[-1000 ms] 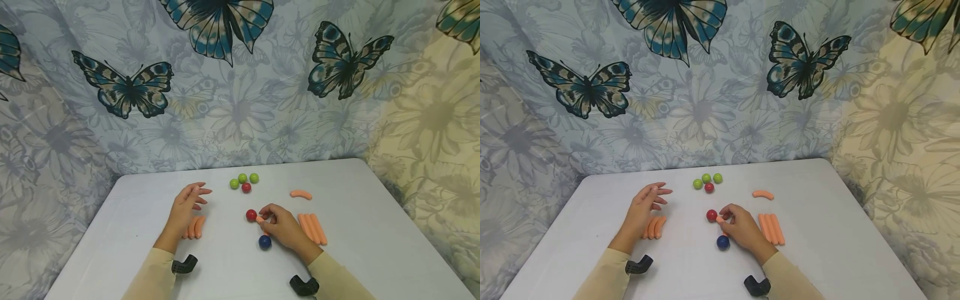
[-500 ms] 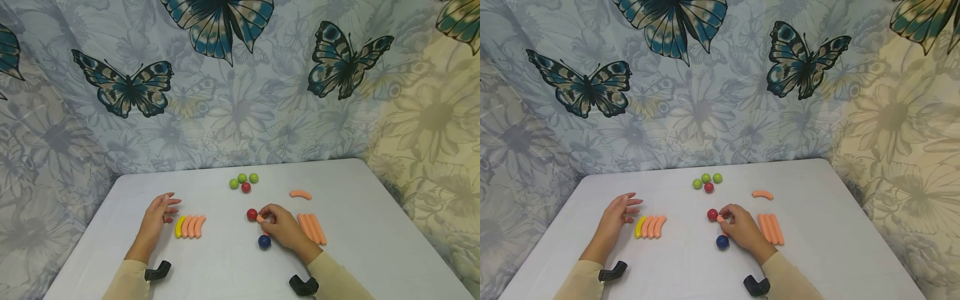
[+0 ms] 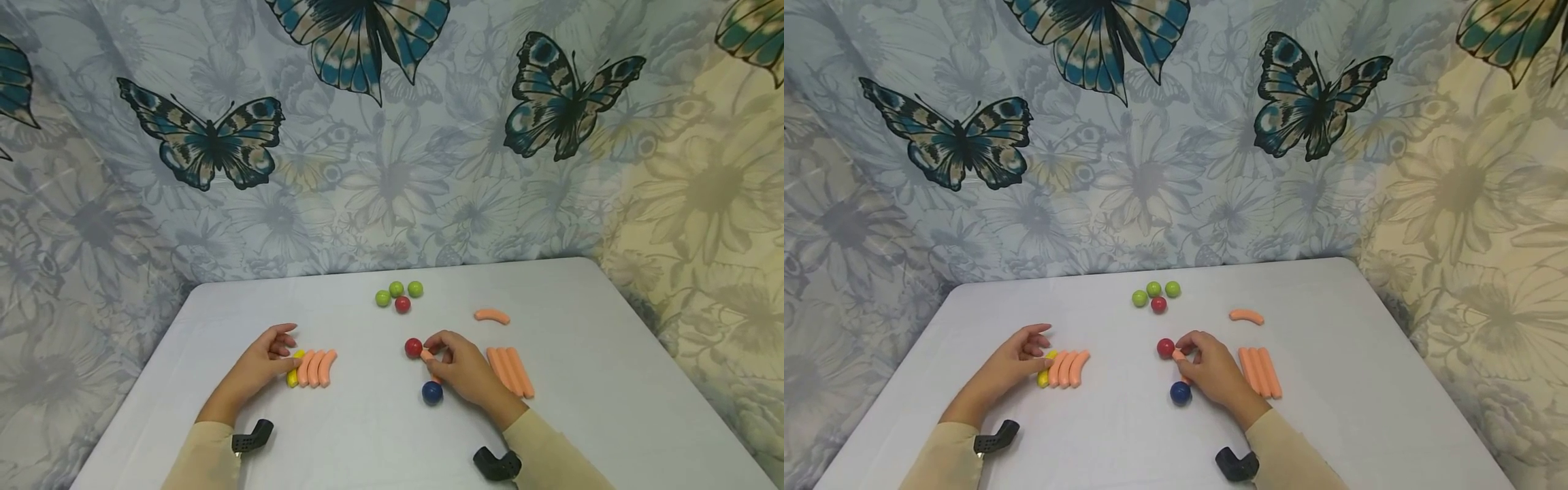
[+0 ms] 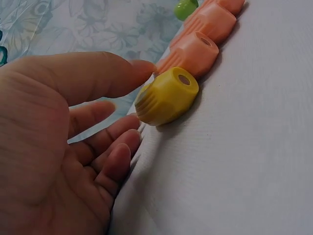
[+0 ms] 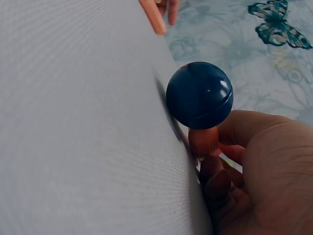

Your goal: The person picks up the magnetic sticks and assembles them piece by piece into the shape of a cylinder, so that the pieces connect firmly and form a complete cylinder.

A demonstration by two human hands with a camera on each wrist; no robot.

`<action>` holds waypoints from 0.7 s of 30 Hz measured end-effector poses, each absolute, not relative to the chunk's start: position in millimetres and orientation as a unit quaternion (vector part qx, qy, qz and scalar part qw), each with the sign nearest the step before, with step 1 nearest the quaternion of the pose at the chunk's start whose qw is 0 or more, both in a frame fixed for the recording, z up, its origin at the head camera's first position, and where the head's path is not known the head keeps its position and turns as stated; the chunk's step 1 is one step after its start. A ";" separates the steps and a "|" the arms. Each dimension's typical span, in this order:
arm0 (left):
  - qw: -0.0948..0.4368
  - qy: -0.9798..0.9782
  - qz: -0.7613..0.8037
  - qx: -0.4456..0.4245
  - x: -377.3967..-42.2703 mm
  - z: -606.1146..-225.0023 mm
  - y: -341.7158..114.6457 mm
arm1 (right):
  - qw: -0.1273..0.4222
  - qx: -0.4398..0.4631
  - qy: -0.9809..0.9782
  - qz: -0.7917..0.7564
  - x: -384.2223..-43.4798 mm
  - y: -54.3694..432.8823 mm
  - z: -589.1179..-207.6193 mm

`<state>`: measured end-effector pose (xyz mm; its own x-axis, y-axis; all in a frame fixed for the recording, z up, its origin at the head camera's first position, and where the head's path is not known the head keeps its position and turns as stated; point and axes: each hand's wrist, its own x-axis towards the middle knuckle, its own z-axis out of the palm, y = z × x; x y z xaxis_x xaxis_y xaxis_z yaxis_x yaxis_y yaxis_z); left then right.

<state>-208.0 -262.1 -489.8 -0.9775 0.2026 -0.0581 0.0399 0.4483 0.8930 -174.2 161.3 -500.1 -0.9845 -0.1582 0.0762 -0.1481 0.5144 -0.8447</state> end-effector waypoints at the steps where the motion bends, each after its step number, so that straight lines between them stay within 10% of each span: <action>1: 0.080 0.848 0.519 0.074 -207.6 -488.6 -261.4 | 0.005 -0.089 0.870 -0.486 -174.3 161.3 -499.8; 21: 0.010 0.909 0.415 0.044 -202.3 -491.1 -251.9 | 0.005 -0.086 0.871 -0.484 -173.9 161.3 -500.7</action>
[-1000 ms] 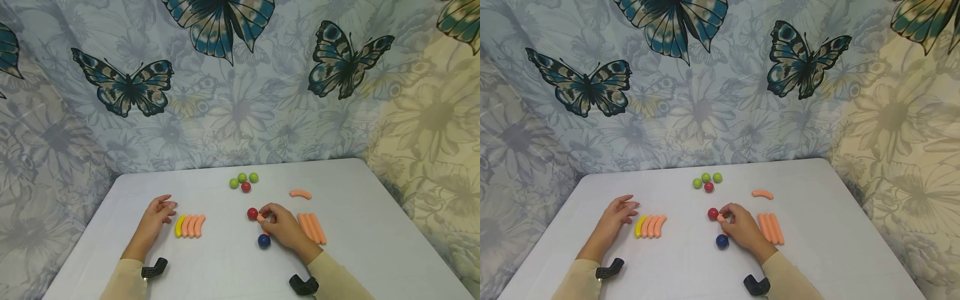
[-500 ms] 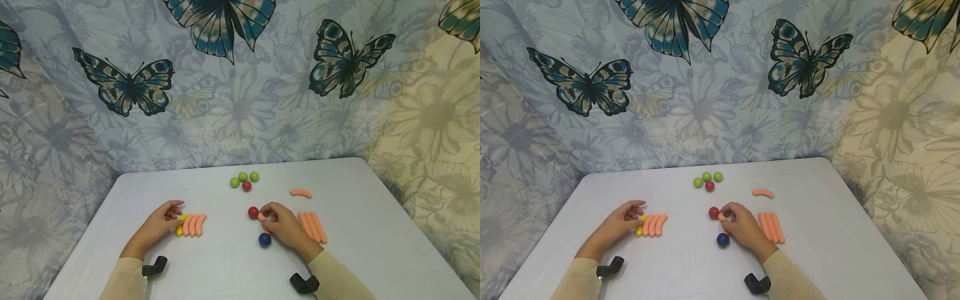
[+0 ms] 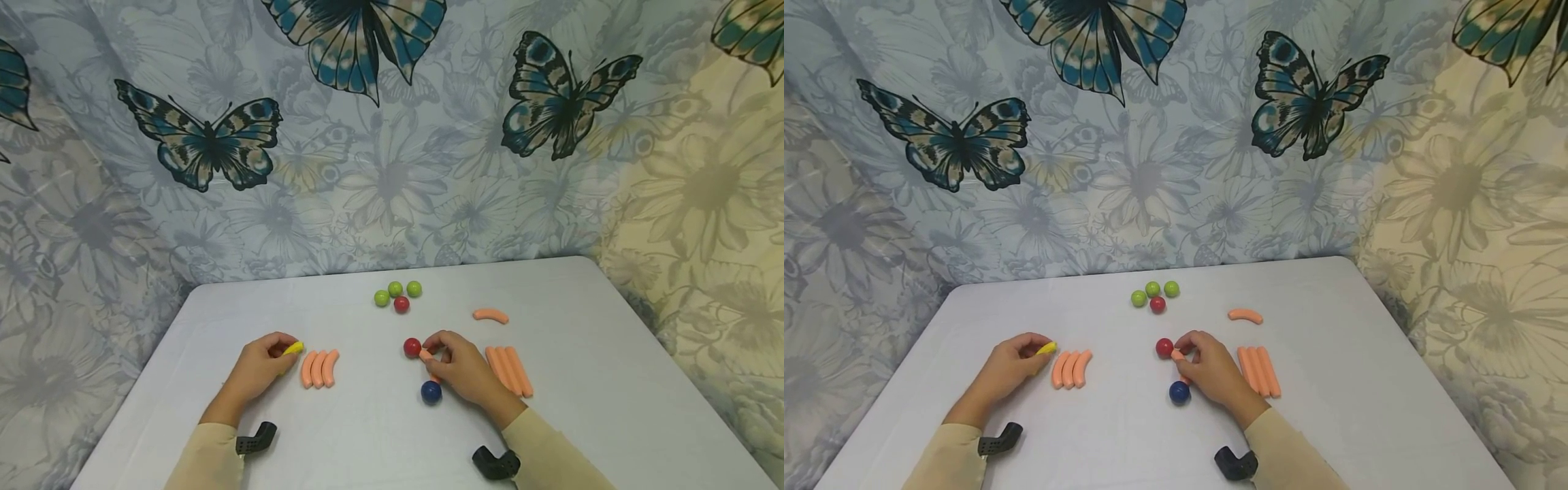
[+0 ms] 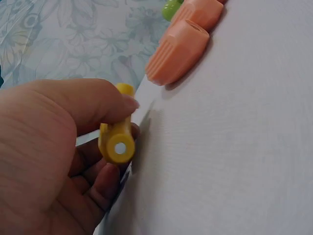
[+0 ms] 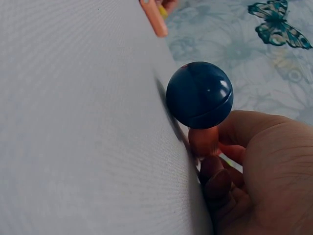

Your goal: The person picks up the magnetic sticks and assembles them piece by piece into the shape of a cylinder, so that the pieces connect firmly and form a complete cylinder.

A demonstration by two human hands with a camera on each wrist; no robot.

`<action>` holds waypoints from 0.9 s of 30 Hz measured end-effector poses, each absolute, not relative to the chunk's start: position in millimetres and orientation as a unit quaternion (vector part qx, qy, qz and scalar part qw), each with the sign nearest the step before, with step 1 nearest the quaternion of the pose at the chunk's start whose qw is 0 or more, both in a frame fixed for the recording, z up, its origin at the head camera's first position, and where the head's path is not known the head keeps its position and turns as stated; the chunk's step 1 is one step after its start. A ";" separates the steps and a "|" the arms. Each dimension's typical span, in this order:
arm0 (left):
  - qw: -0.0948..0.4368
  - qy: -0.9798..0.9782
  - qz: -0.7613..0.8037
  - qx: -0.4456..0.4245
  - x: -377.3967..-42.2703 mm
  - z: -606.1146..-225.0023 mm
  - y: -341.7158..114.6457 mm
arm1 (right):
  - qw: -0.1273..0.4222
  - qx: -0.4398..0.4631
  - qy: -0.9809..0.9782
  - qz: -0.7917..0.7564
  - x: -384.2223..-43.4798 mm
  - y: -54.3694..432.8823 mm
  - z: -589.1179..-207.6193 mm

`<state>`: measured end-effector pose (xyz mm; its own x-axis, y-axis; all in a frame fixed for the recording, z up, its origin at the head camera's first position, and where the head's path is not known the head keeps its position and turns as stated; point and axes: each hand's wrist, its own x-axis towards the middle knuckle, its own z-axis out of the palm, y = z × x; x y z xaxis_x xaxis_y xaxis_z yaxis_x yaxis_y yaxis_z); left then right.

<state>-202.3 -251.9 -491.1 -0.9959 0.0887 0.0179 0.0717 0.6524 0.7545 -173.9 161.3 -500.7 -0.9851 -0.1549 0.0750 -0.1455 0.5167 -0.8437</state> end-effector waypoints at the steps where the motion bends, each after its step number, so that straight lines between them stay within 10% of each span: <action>1: 0.003 0.908 0.417 0.041 -201.9 -490.7 -251.3 | 0.005 -0.086 0.871 -0.484 -174.1 161.1 -500.9; 27: -0.045 0.892 0.444 0.077 -199.5 -471.2 -207.0 | 0.009 -0.089 0.871 -0.484 -173.6 161.2 -498.7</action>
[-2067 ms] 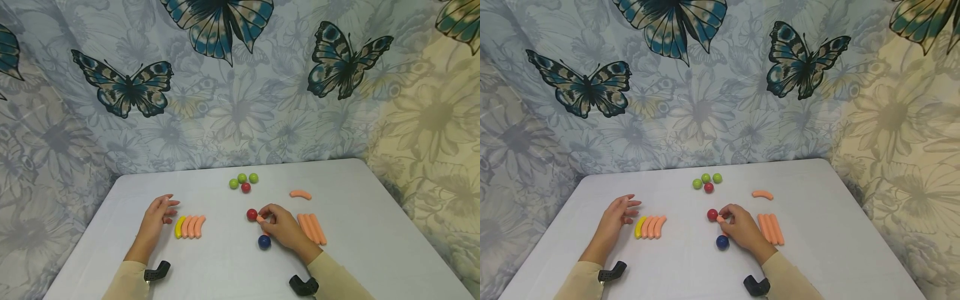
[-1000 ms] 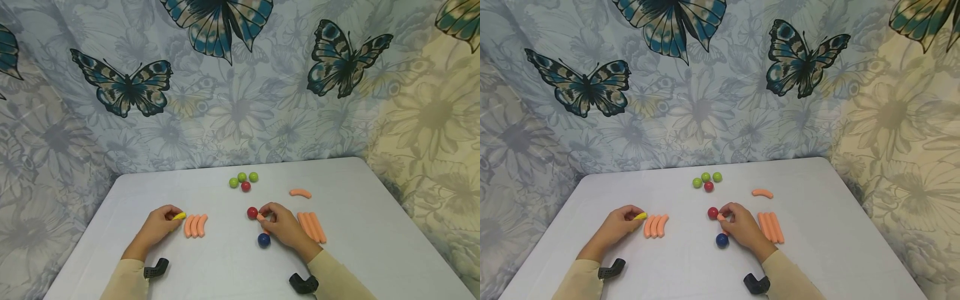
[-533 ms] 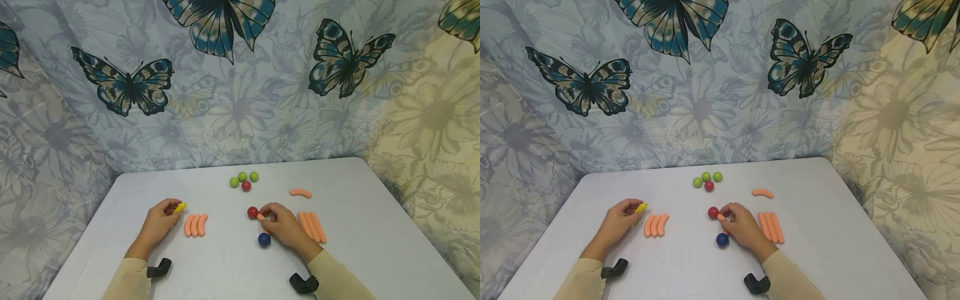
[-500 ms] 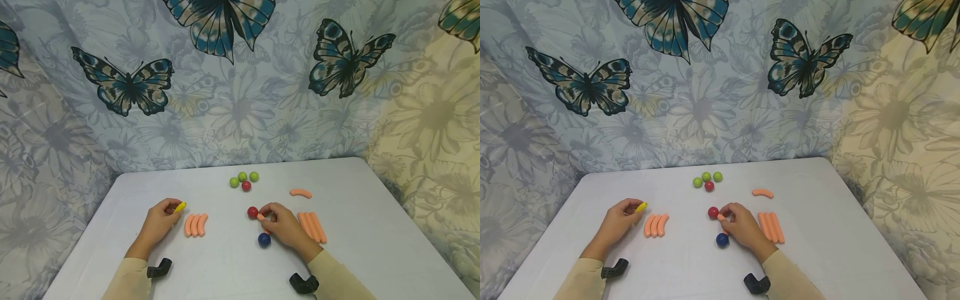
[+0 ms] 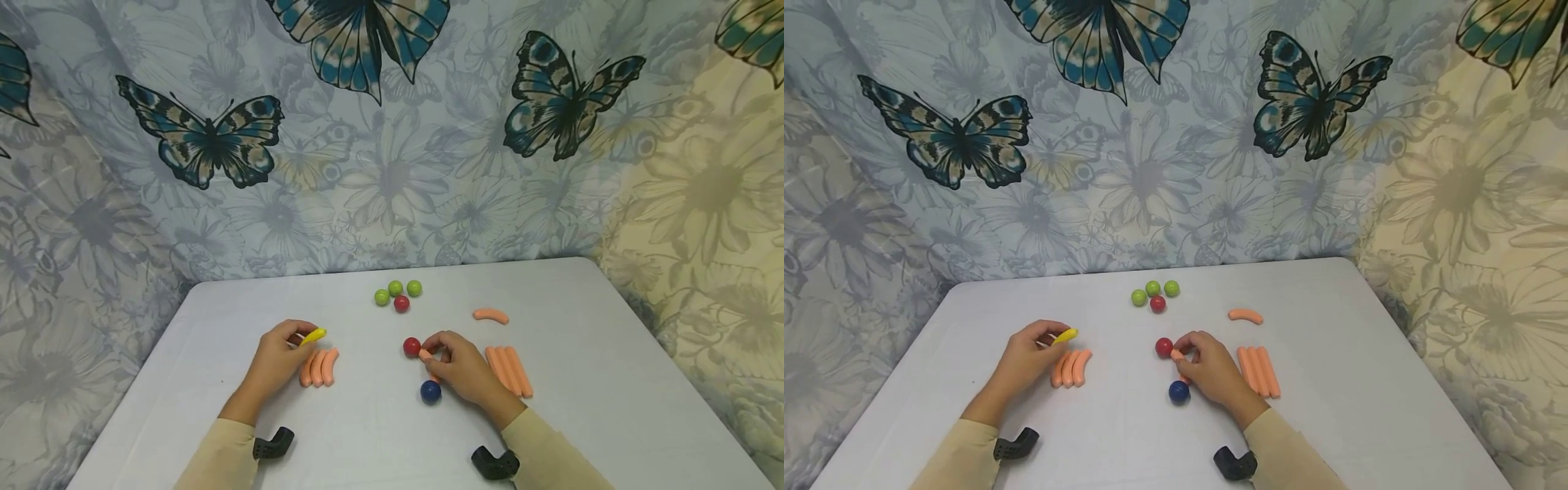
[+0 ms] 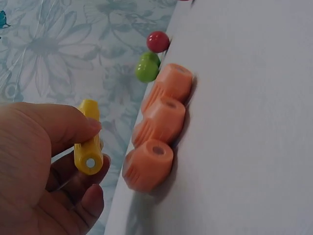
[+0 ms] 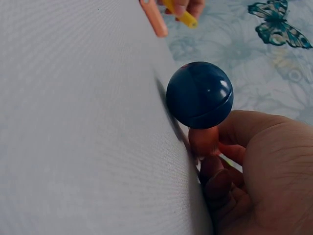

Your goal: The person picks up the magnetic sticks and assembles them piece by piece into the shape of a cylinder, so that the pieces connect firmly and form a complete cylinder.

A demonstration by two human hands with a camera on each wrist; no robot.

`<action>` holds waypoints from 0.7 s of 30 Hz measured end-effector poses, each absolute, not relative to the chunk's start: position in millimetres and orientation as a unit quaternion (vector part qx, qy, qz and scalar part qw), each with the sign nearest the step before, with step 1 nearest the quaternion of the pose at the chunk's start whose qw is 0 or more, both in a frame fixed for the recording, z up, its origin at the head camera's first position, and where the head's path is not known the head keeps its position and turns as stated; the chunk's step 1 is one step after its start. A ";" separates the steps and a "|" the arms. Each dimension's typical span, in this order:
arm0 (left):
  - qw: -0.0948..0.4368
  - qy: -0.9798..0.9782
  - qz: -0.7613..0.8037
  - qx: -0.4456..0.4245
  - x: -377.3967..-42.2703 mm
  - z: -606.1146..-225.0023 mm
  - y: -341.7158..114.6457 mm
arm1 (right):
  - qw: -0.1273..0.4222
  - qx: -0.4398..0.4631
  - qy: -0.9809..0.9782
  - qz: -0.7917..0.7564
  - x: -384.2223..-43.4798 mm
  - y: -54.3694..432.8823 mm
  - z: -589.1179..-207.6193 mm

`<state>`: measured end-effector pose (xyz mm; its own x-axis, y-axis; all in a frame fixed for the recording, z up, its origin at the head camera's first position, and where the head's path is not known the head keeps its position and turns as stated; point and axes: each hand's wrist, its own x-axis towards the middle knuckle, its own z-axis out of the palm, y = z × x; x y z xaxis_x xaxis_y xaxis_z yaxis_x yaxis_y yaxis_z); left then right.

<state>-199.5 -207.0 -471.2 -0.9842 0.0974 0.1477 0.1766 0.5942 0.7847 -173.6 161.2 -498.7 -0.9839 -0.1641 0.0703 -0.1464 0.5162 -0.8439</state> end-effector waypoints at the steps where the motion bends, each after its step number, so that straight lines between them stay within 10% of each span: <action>1: 0.041 -0.890 -0.447 -0.078 -198.8 -470.6 -204.1 | 0.009 -0.089 0.870 -0.484 -173.5 161.1 -498.6; 12: -0.032 -0.854 -0.509 -0.104 -197.3 -474.5 -161.9 | 0.016 -0.086 0.870 -0.484 -174.2 161.0 -500.2; 21: 0.029 -0.896 -0.403 -0.185 -206.5 -480.8 -125.4 | 0.010 -0.082 0.873 -0.481 -174.4 160.0 -499.8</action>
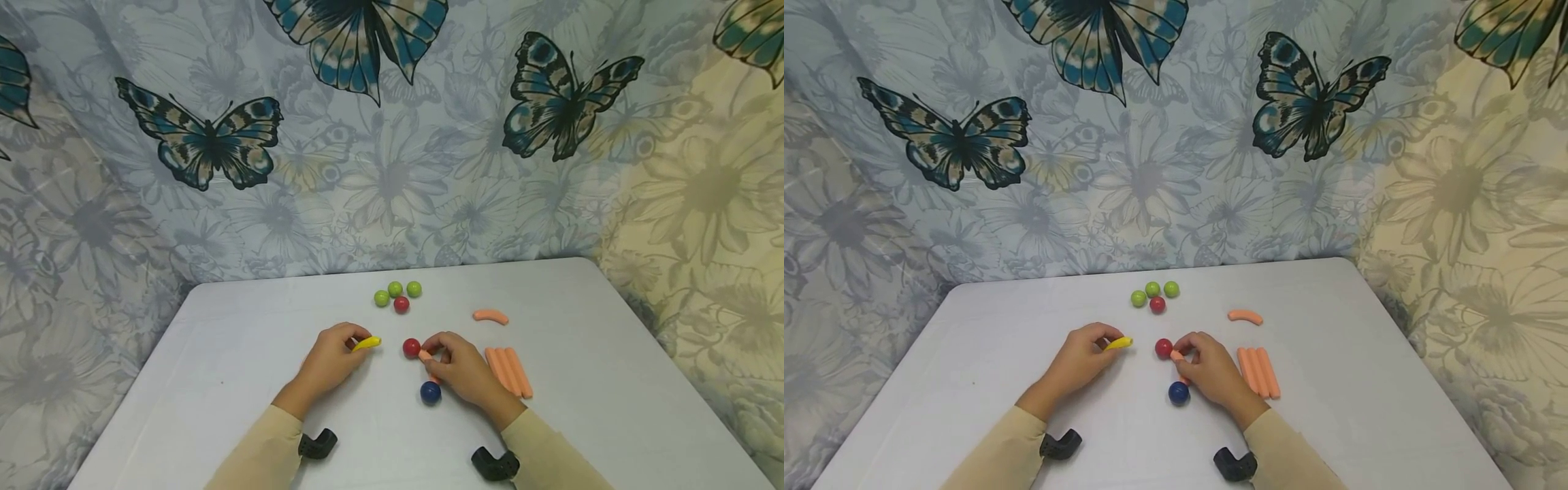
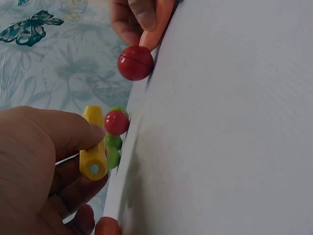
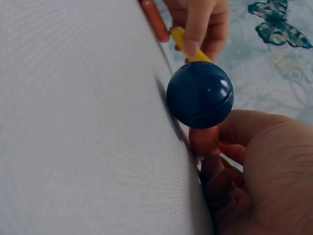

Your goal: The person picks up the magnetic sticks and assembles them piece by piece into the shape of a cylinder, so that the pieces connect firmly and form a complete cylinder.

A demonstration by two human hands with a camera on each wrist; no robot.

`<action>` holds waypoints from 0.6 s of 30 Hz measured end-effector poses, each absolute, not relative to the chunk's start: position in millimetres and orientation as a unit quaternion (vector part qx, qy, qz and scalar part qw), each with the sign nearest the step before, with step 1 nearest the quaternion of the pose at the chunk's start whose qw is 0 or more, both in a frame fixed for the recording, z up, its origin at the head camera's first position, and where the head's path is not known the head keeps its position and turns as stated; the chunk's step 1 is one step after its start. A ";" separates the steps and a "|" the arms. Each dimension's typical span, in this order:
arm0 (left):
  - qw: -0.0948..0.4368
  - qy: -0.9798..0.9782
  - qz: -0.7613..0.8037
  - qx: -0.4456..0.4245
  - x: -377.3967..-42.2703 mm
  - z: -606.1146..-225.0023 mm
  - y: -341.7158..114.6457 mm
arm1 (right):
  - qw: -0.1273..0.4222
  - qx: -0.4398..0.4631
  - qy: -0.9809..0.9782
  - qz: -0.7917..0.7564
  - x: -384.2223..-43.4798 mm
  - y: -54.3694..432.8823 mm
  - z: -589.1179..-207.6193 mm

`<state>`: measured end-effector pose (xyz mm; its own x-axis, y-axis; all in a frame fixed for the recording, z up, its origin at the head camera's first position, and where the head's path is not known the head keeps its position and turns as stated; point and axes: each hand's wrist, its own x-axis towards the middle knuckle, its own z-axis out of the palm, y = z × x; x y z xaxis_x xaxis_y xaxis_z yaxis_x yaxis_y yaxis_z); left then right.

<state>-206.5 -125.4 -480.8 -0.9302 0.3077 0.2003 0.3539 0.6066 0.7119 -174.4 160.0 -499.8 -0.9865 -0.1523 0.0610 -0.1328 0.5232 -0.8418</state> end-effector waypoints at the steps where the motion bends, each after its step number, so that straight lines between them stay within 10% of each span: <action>1: 0.029 -0.898 -0.395 -0.190 -206.9 -480.8 -121.6 | 0.010 -0.081 0.873 -0.481 -174.4 160.0 -499.6; 18: 0.019 -0.921 -0.314 -0.231 -211.0 -485.5 -77.9 | 0.016 -0.100 0.871 -0.480 -175.8 162.4 -499.6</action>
